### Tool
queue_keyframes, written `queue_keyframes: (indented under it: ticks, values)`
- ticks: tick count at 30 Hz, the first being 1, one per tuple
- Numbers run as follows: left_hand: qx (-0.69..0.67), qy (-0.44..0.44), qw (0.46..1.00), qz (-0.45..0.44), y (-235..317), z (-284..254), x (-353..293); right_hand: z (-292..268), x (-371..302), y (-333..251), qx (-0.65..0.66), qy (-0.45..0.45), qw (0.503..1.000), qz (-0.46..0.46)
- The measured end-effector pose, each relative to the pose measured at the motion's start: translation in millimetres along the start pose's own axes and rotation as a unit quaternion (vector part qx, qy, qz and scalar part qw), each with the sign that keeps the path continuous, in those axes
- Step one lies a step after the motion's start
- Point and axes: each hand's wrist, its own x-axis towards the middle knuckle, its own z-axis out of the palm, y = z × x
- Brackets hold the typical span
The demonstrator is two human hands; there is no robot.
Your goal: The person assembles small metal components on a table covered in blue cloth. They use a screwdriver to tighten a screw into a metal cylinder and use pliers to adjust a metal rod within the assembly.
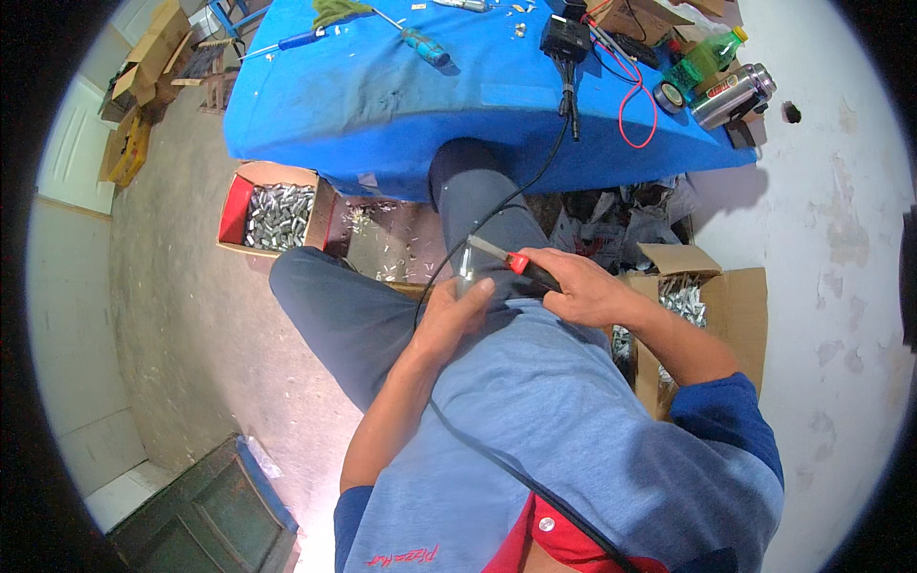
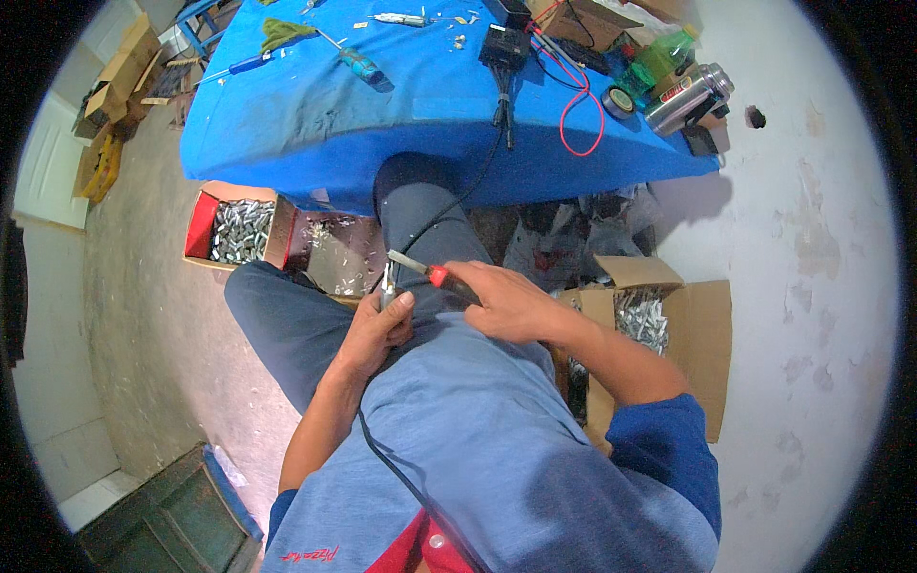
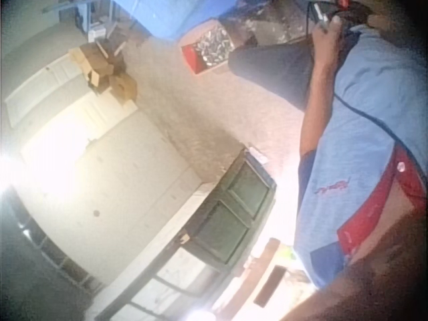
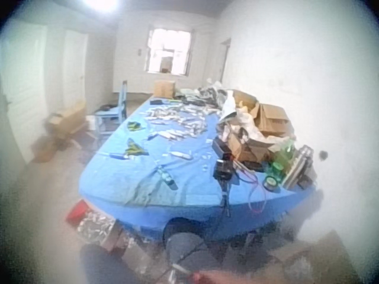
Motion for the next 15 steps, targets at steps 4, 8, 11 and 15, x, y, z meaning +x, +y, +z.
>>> queue_keyframes:
  ticks: [4,8,11,15]
  values:
    - [-0.018,-0.015,1.0,0.009,1.5,0.8,1.4,-0.5,-10.4,1.3,0.007,-0.006,1.0,0.022]
    - [-0.023,-0.04,0.999,0.01,0.2,-1.8,0.9,-0.8,-17.5,-5.6,-0.002,-0.03,0.998,0.052]
    - [-0.03,-0.049,0.998,0.01,2.3,-0.7,-1.1,0.5,-18.3,-6.5,0.002,-0.046,0.997,0.057]
    - [-0.019,-0.04,0.999,-0.008,2.1,1.1,0.7,-4.5,-17.6,-17.0,-0.014,-0.055,0.996,0.072]
